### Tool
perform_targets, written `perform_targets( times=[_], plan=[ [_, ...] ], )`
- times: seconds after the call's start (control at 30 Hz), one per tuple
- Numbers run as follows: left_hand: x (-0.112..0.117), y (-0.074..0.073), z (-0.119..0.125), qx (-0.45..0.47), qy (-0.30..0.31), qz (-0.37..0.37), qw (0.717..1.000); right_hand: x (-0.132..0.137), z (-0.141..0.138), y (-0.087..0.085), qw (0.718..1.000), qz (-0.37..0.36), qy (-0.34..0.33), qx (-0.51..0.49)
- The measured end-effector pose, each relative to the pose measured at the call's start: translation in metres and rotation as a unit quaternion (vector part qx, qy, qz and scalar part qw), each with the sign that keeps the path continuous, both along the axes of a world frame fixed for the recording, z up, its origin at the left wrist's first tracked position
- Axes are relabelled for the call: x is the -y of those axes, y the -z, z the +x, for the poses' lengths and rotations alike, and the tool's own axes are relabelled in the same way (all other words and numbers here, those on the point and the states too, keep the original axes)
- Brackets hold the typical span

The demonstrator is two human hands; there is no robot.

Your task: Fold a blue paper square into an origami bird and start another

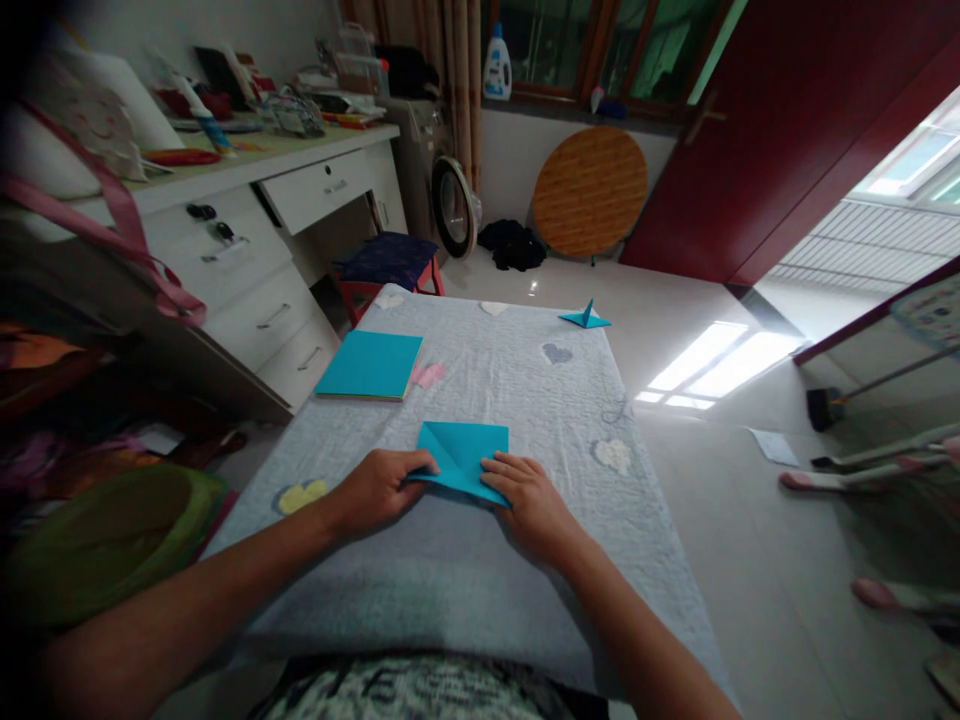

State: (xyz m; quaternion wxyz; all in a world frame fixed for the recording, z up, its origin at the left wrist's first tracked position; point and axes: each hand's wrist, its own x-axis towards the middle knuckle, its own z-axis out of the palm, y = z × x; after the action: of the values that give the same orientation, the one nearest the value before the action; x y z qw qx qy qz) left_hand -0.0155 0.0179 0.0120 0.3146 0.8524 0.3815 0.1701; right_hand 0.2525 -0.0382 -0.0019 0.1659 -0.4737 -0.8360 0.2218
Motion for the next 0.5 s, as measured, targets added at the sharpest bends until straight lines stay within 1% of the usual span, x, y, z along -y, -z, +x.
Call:
perform_targets(
  times=[0.07,0.13,0.2,0.23,0.3,0.4,0.5],
  plan=[
    [-0.003,-0.004,0.002,0.022,-0.053,-0.058,0.997,-0.005,0.002,0.001,0.998,-0.012,0.034,-0.057],
    [-0.005,-0.004,0.003,0.038,-0.099,-0.091,0.99,-0.011,0.002,0.0,0.992,-0.029,0.08,-0.092],
    [-0.007,-0.001,0.005,0.054,-0.129,-0.106,0.984,-0.016,-0.001,0.0,0.984,-0.054,0.133,-0.102],
    [-0.007,0.001,0.007,0.059,-0.142,-0.102,0.983,-0.018,-0.003,-0.001,0.979,-0.064,0.161,-0.106],
    [-0.006,0.006,0.009,0.057,-0.173,-0.064,0.981,-0.022,-0.007,0.0,0.968,-0.07,0.213,-0.112],
    [-0.001,0.014,0.013,0.018,-0.214,0.039,0.976,-0.025,-0.014,0.003,0.956,-0.04,0.273,-0.098],
    [0.002,0.02,0.016,-0.024,-0.213,0.135,0.967,-0.027,-0.019,0.006,0.951,-0.008,0.3,-0.068]
  ],
)
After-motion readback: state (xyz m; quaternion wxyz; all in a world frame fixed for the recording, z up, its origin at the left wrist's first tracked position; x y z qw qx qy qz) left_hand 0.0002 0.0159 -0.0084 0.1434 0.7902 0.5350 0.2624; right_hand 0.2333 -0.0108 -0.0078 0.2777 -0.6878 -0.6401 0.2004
